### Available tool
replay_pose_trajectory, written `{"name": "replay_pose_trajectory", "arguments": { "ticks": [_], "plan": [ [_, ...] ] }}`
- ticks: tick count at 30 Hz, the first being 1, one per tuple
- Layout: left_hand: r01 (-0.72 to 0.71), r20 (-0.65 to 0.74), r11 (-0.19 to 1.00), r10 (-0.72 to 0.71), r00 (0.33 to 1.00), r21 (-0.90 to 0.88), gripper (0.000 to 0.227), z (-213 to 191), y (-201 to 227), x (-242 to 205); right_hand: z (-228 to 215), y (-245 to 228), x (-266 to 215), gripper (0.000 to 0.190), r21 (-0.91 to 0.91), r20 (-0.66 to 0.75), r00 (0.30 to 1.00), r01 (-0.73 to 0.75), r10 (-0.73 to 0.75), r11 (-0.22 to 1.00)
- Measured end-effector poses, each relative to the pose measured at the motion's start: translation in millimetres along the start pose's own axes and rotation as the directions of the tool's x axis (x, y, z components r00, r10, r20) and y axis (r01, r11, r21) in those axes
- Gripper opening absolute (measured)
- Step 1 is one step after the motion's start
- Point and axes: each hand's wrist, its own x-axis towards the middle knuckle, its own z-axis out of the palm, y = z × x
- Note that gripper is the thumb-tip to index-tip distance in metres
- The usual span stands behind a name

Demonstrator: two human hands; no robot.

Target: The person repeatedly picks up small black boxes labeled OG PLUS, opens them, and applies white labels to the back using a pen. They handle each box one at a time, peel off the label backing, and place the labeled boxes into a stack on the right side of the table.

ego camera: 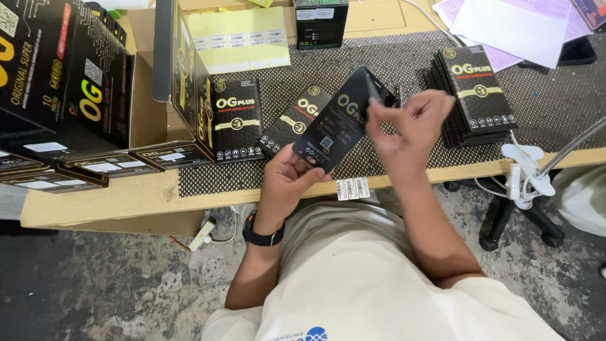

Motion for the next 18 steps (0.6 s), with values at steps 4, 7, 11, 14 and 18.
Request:
{"name": "replay_pose_trajectory", "arguments": {
  "ticks": [4, 7, 11, 14, 18],
  "plan": [
    [-0.017, -0.041, 1.0, 0.016, 0.999, -0.019, 0.039, 5.1, 2.9, 3.0, 9.6, -20.6, -21.0, 0.013, 0.124, 0.092, 0.996, -0.026, 0.015, 0.992],
    [-0.042, -0.072, 0.999, 0.042, 0.997, 0.011, 0.046, 12.6, 10.2, 6.7, 11.2, -52.1, -36.1, 0.008, 0.281, 0.161, 0.981, -0.155, 0.112, 0.947],
    [-0.028, -0.106, 0.988, 0.044, 0.993, 0.153, 0.043, -1.2, 5.1, 5.4, -3.7, -68.3, -59.7, 0.011, 0.476, 0.275, 0.951, -0.262, 0.141, 0.839],
    [-0.007, -0.135, 0.998, 0.017, 0.991, 0.069, 0.047, 3.3, 10.8, 1.8, -24.4, -67.2, -70.7, 0.009, 0.575, 0.384, 0.921, -0.291, 0.062, 0.764],
    [0.02, -0.13, 0.999, -0.016, 0.991, 0.033, 0.044, -4.4, 2.2, -1.2, -55.6, -35.8, -83.8, 0.008, 0.694, 0.589, 0.807, -0.476, -0.045, 0.54]
  ]
}}
